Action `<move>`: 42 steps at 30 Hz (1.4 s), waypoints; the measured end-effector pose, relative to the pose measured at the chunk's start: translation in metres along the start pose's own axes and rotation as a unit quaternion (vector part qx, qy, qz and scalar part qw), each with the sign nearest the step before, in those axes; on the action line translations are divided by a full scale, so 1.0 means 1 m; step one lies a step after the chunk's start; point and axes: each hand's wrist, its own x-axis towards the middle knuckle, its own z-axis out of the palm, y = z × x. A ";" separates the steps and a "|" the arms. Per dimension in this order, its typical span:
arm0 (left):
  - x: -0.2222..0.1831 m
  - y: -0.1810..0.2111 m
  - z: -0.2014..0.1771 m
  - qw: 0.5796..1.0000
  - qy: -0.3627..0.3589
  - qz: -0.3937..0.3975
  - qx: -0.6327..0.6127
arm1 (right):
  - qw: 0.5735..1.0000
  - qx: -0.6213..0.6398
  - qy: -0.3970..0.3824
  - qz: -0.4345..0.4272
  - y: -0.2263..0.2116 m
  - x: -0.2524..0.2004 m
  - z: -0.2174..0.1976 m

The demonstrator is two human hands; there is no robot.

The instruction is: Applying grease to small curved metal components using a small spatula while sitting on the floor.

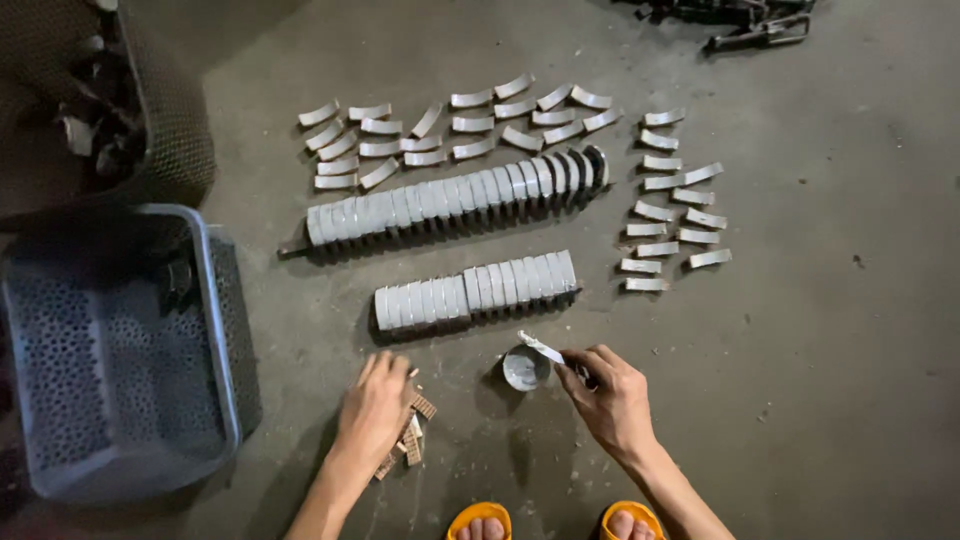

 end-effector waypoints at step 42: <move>0.049 0.162 -0.052 0.881 0.341 0.178 -0.276 | 0.994 0.080 0.020 0.065 -0.074 0.040 -0.046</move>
